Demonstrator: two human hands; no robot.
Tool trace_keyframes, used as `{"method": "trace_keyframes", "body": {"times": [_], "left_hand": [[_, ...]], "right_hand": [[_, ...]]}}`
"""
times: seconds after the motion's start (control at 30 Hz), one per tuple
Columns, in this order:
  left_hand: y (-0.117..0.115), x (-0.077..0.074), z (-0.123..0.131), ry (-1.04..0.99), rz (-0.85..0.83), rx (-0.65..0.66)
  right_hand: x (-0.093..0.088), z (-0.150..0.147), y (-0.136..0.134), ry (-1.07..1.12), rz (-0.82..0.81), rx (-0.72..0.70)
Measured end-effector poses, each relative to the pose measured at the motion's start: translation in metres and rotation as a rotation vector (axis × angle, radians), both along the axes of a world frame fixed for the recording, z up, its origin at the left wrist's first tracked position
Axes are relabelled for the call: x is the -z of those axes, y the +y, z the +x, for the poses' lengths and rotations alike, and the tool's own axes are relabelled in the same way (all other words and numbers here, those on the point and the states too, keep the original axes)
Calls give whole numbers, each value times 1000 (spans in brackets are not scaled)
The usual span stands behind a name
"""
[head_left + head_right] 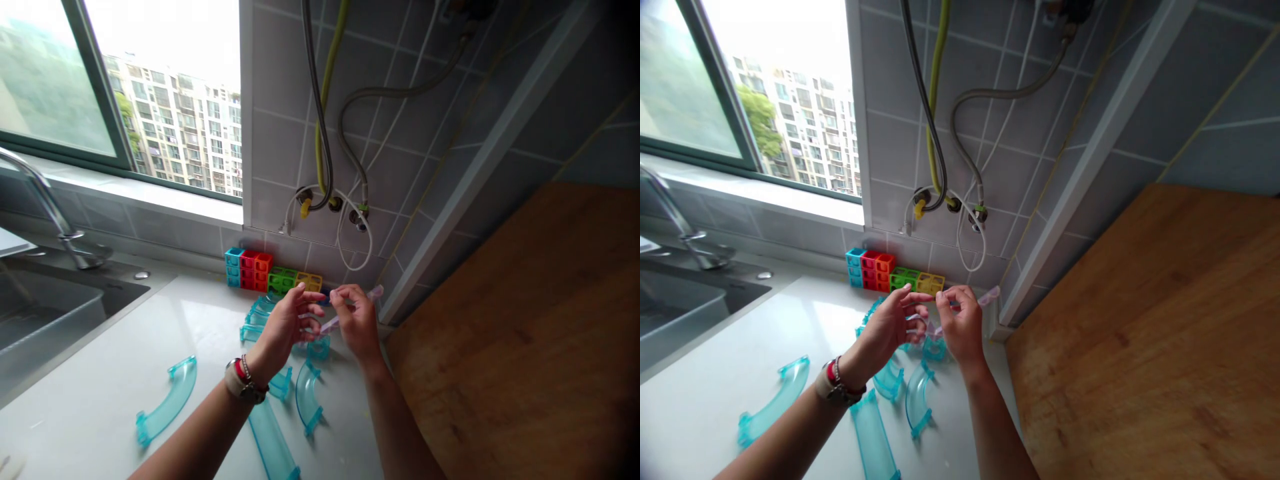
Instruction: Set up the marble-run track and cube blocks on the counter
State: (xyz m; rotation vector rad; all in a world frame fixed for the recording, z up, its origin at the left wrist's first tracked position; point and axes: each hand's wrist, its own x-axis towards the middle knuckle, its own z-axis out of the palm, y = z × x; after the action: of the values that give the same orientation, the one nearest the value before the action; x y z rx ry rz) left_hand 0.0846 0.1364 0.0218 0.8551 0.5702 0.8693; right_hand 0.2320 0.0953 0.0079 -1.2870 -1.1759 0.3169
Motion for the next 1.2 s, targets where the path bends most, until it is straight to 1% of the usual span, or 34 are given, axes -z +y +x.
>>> {"method": "trace_keyframes", "body": {"times": [0.03,0.1,0.17,0.23,0.33,0.43,0.53,0.63,0.73,0.83,0.9,0.97,1.1,1.2], "left_hand": [[5,-1,-4,5,12,-85],[12,-5,-11,-31,62,-254],[13,-9,-17,-89,87,-321],[11,-14,-19,-116,129,-358],[3,-19,-18,-92,199,-333],[-3,-22,-16,-79,235,-279],[-6,-24,-14,-77,242,-266],[-8,-26,-15,-80,230,-254],[-10,-29,-16,-103,210,-215],[-10,-33,-18,-147,147,-159],[-10,-35,-20,-168,123,-188],[-8,-36,-23,-178,143,-288],[1,-41,-33,-211,249,-544],[13,-42,-40,-230,303,-681]], "right_hand": [[2,3,1,-21,14,57],[5,9,4,-18,35,111],[9,13,7,-57,-4,123],[14,18,10,-230,-143,133],[25,26,11,-492,-394,112],[43,37,12,-609,-567,81],[65,47,14,-729,-736,37],[82,51,19,-823,-855,-25],[89,51,24,-880,-891,-33],[81,51,25,-895,-837,-8],[70,51,24,-885,-769,-4],[55,50,21,-861,-685,2],[28,44,11,-776,-516,57],[12,35,5,-601,-292,117]]}}
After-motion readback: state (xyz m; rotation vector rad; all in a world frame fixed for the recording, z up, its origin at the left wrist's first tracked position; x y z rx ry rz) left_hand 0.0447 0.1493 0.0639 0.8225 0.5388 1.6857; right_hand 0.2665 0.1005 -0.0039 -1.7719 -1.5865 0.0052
